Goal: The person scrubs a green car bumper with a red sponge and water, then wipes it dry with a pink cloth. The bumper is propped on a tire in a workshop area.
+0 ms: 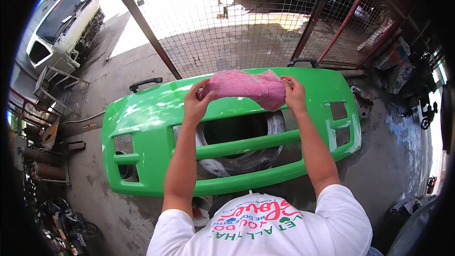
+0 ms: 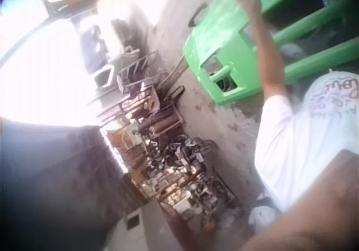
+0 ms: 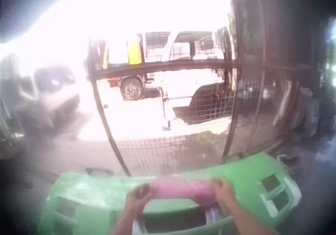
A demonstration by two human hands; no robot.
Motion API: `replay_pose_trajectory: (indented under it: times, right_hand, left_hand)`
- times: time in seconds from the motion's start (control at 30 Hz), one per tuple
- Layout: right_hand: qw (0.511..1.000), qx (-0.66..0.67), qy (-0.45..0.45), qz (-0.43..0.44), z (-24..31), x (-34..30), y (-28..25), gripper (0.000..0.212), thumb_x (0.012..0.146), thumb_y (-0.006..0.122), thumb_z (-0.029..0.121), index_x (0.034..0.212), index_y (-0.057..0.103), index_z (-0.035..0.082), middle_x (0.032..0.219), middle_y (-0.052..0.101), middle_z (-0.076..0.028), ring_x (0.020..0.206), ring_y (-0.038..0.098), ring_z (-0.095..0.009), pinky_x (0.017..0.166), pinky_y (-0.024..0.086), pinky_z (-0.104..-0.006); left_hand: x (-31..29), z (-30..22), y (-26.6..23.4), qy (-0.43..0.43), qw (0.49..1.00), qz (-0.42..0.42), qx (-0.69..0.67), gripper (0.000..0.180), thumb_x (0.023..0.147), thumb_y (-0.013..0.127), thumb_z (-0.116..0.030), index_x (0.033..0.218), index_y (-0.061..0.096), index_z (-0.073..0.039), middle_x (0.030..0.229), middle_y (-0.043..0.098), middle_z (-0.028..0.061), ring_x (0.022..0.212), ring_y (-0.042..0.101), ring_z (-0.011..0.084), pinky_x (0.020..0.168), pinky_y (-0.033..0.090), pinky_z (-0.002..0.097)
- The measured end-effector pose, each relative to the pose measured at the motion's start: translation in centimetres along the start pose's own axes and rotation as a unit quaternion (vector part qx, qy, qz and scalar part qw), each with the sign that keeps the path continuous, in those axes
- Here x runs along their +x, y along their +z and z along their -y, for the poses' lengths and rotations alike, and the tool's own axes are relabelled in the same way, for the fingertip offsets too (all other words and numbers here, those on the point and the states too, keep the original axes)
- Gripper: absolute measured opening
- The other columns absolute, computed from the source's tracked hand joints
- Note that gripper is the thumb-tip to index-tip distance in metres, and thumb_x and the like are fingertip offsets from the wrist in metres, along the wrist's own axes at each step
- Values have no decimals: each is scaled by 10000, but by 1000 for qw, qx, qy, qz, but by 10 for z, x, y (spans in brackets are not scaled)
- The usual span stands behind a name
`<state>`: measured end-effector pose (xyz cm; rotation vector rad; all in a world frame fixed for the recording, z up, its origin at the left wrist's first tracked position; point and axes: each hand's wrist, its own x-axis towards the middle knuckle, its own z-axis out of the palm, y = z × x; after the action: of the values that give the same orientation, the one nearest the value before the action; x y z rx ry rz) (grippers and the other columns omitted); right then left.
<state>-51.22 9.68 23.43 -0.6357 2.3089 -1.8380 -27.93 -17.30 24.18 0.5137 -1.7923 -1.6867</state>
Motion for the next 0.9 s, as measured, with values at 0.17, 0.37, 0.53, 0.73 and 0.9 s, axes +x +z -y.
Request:
replay_pose_trajectory:
  times: [0.17, 0.37, 0.53, 0.73, 0.9]
  right_hand:
    - [991, -117, 41, -42, -63, 50, -35, 202, 994, 676, 214, 1150, 725, 95, 873, 752, -89, 713, 673, -202, 750, 562, -353]
    - [916, -388, 98, -36, -183, 32, -15, 404, 920, 730, 324, 1277, 675, 143, 1354, 616, -179, 1210, 594, -381, 1041, 476, -487]
    - [877, -380, 294, 24, -220, 81, 63, 748, 989, 485, 617, 1547, 426, 124, 1622, 299, -280, 1512, 266, -464, 1173, 274, -648]
    - [771, -586, 247, 31, -236, 131, 155, 822, 1019, 288, 681, 1654, 239, 161, 1703, 121, -277, 1577, 100, -465, 1204, 145, -694]
    - [801, -589, 54, 93, -230, 145, 293, 759, 1028, 329, 638, 1617, 348, 160, 1683, 259, -224, 1562, 213, -419, 1216, 174, -663]
  left_hand:
    - [27, 45, -2, 40, 977, 13, 207, 223, 850, 803, -95, 1066, 784, -43, 1032, 706, 73, 944, 692, 183, 843, 565, 302]
    - [-72, 156, 24, -137, 939, 99, 299, 174, 848, 790, -142, 978, 791, -26, 1012, 734, 130, 873, 739, 257, 790, 587, 372]
    - [-167, 173, 25, -104, 961, 116, 228, 157, 873, 760, -70, 1018, 769, -11, 1004, 739, 128, 915, 736, 250, 826, 576, 350]
    - [-234, 134, -61, -174, 977, -45, 111, 114, 892, 724, 14, 1001, 755, 25, 1031, 736, 126, 982, 697, 205, 869, 548, 318]
    - [-305, 165, -115, -274, 956, -108, -10, 129, 935, 715, -10, 1055, 747, 23, 1122, 715, 119, 1052, 670, 191, 890, 530, 304]
